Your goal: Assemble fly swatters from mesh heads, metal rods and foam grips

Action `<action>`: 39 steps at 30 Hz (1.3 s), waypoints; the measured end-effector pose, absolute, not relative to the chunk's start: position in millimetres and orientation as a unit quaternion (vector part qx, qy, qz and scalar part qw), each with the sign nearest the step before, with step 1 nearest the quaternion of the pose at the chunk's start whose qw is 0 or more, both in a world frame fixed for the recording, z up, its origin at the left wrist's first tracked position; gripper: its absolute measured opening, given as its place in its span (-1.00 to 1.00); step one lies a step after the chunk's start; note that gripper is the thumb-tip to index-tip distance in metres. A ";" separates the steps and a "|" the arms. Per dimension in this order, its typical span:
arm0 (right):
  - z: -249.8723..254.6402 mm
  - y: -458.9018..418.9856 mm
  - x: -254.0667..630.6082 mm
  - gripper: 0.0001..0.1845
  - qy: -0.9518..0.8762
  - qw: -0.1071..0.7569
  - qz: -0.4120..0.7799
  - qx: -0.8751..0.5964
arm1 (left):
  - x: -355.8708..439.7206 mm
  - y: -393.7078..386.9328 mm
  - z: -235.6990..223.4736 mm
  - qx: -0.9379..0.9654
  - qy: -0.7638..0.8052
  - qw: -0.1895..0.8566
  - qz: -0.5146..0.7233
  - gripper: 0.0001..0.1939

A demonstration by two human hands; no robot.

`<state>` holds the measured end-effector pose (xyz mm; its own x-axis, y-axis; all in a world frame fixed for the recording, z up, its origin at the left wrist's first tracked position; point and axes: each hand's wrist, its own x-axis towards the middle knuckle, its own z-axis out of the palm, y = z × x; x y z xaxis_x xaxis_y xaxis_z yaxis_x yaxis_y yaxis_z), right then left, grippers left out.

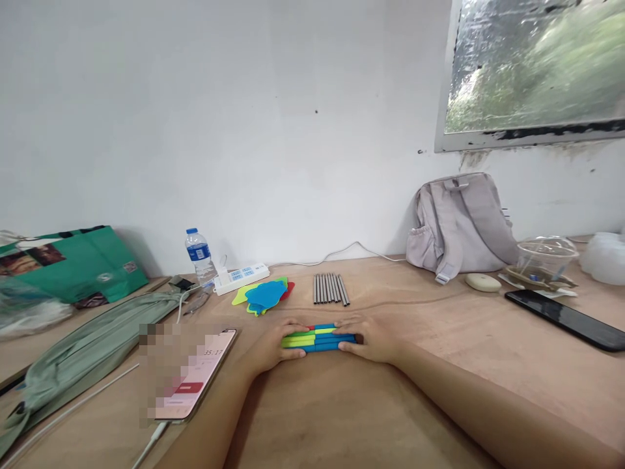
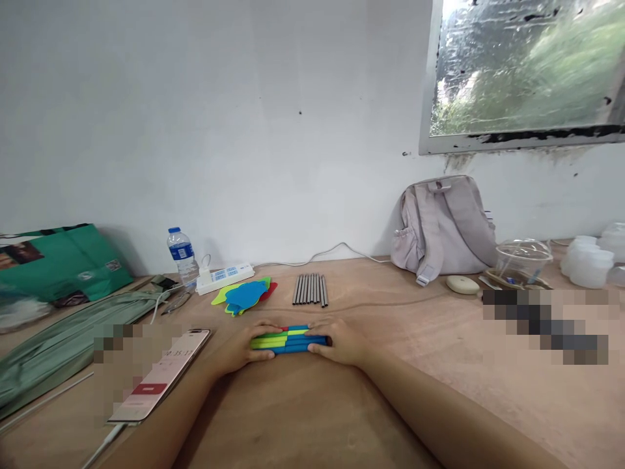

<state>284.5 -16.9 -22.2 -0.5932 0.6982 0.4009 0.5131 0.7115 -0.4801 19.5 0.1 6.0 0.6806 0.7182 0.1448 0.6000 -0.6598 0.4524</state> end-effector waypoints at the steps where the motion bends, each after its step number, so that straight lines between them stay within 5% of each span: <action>1: -22.0 -16.9 284.5 -0.59 -0.877 0.291 0.162 -0.345 | 19.2 0.9 4.5 0.895 0.368 0.192 0.161 -0.50; 14: -20.7 -21.3 282.4 -0.63 -0.877 0.302 0.146 -0.344 | 18.1 1.2 -0.6 0.894 0.366 0.192 0.171 -0.50; 22: -27.7 1.8 289.0 -0.79 -0.794 0.444 0.030 -0.415 | 28.8 -9.6 5.5 0.906 0.366 0.131 0.169 -0.40; 29: -29.6 47.2 301.7 -0.87 -0.787 0.354 -0.009 -0.505 | 64.0 -21.7 -5.3 0.917 0.342 0.059 0.198 -0.68; 39: -29.5 54.4 298.7 -0.92 -0.791 0.272 0.001 -0.548 | 80.2 -20.9 -12.9 0.908 0.359 0.075 0.203 -0.83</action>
<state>298.7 54.4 -29.5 -0.2515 0.8674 0.4294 0.8665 0.3995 -0.2994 80.2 -20.9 -12.9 0.6599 0.6824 0.3144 0.6219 -0.7309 0.2811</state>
